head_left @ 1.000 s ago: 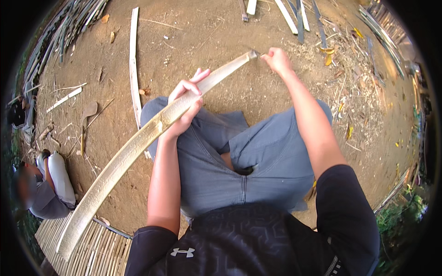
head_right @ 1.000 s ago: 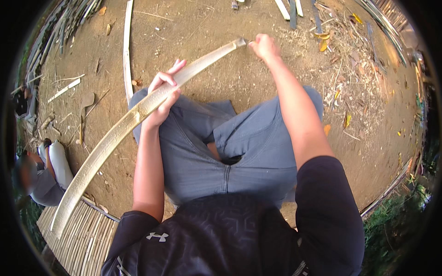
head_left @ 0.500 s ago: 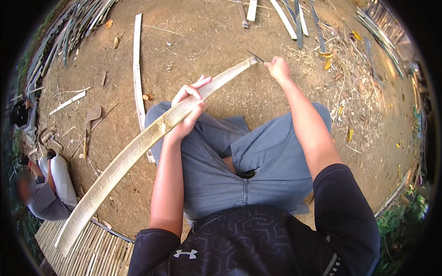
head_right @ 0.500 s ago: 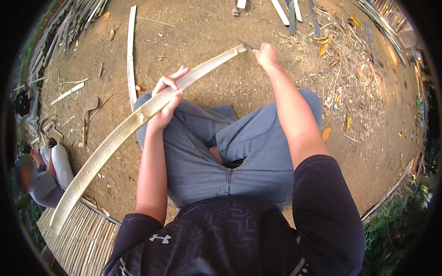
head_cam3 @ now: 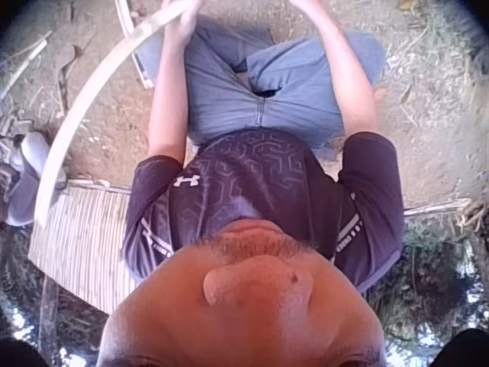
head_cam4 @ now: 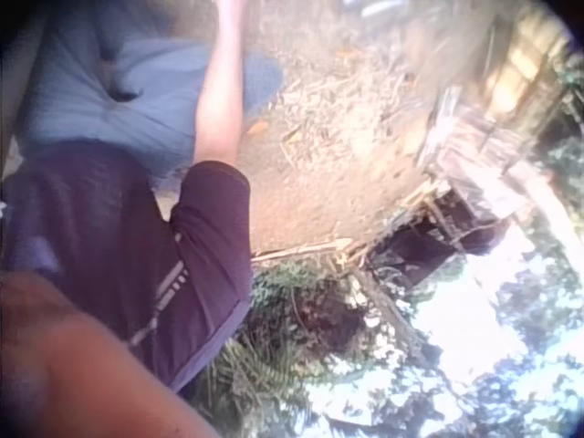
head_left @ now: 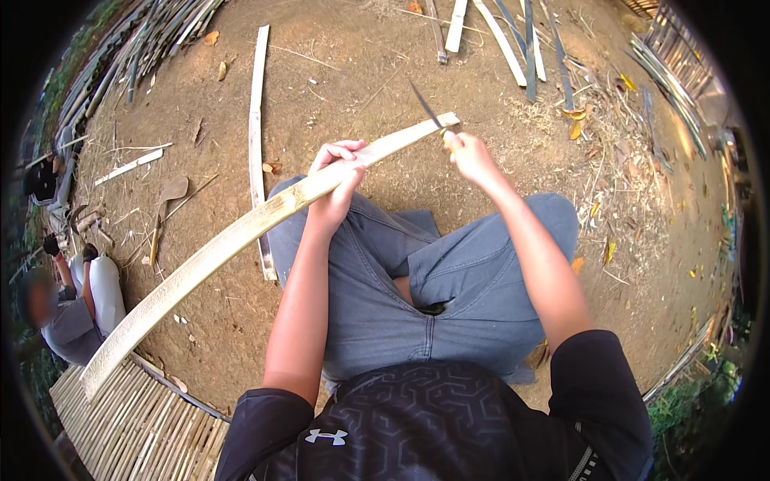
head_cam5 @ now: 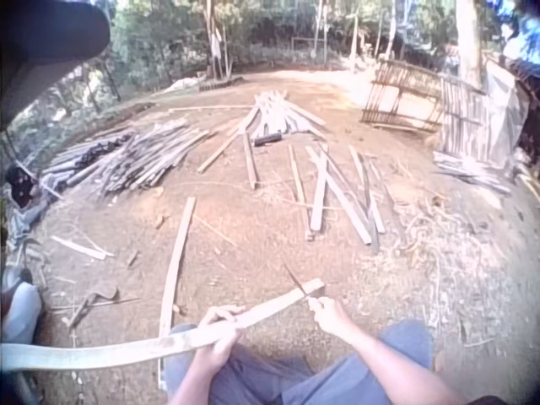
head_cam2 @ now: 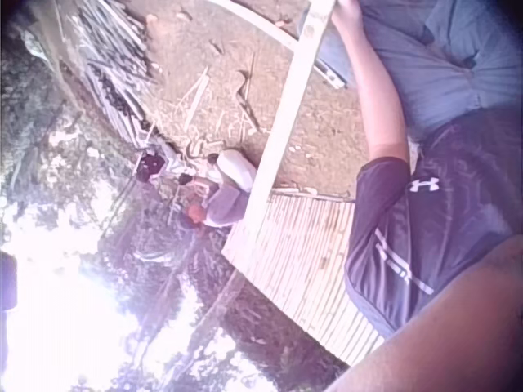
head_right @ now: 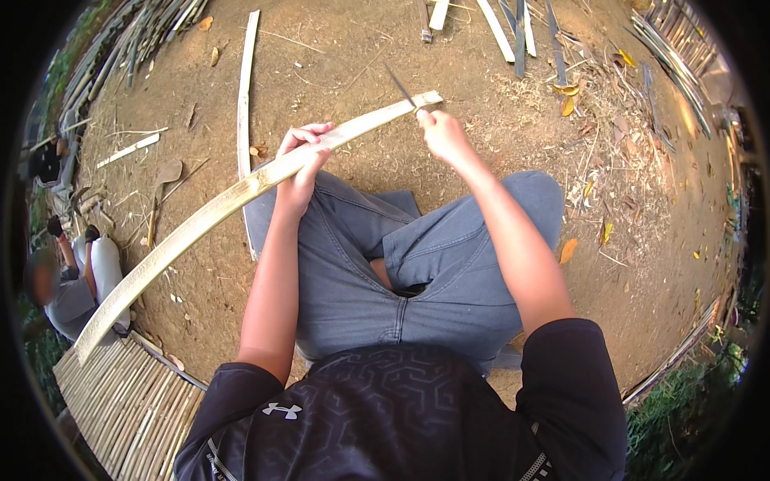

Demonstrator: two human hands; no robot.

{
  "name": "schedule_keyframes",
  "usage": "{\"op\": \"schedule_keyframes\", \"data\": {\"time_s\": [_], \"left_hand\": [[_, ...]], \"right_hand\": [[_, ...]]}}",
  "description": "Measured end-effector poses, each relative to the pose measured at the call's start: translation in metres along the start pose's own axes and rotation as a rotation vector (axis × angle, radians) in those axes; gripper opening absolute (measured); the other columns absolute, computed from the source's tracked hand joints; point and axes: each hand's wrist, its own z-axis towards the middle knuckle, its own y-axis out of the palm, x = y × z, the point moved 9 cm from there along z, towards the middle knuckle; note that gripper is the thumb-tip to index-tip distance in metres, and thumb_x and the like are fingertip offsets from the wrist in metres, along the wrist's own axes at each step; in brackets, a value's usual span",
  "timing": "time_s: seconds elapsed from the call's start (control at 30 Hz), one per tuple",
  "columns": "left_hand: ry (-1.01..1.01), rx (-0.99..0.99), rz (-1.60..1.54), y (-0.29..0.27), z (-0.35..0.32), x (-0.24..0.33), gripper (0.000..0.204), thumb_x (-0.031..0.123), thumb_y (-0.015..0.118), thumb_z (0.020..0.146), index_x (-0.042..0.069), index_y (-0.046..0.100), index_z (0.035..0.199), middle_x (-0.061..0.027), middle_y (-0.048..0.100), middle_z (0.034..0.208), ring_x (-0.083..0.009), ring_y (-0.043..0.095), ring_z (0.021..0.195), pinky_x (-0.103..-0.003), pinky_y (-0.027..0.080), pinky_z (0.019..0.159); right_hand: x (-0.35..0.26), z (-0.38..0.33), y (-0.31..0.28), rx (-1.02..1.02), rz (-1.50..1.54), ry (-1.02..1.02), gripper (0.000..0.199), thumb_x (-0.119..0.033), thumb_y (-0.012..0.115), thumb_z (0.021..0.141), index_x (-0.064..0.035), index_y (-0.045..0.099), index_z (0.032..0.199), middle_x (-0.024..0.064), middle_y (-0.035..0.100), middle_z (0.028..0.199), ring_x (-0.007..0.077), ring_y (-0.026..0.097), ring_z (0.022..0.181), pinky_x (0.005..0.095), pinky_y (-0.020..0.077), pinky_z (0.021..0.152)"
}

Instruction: The person scrapes a strip of bamboo with a knife, removing outer layers while holding the strip across their lap.

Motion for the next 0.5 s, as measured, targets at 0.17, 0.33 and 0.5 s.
{"op": "schedule_keyframes", "data": {"time_s": [0.17,0.33,0.5], "left_hand": [[0.007,-0.01,0.038,0.014,0.0,0.01,0.027,0.002,0.08,0.079,0.003,0.059,0.095,-0.0126,0.067,0.109,-0.0226,0.063,0.112,-0.039,0.049,0.101],[0.18,-0.123,0.148,0.02,-0.005,0.006,0.022,0.004,0.085,0.073,0.002,0.066,0.084,-0.0106,0.072,0.093,-0.021,0.068,0.101,-0.048,0.046,0.108],[0.186,-0.112,0.196,0.03,-0.007,0.009,0.017,0.003,0.083,0.075,0.0,0.067,0.08,-0.0103,0.072,0.086,-0.0188,0.07,0.091,-0.048,0.045,0.108]], "right_hand": [[-0.003,-0.05,0.035,0.0,0.05,-0.048,0.046,-0.043,0.037,0.106,-0.0002,0.054,0.105,0.0176,0.067,0.085,0.0327,0.068,0.082,0.0467,0.0498,0.075],[0.002,-0.069,0.061,0.019,0.174,-0.135,0.041,-0.043,0.041,0.104,-0.0034,0.052,0.109,0.0195,0.065,0.086,0.0374,0.066,0.086,0.0472,0.0488,0.078],[-0.005,-0.072,0.06,0.018,0.287,-0.111,0.036,-0.038,0.044,0.104,-0.0041,0.056,0.108,0.0179,0.065,0.085,0.036,0.065,0.086,0.046,0.0478,0.077]]}}
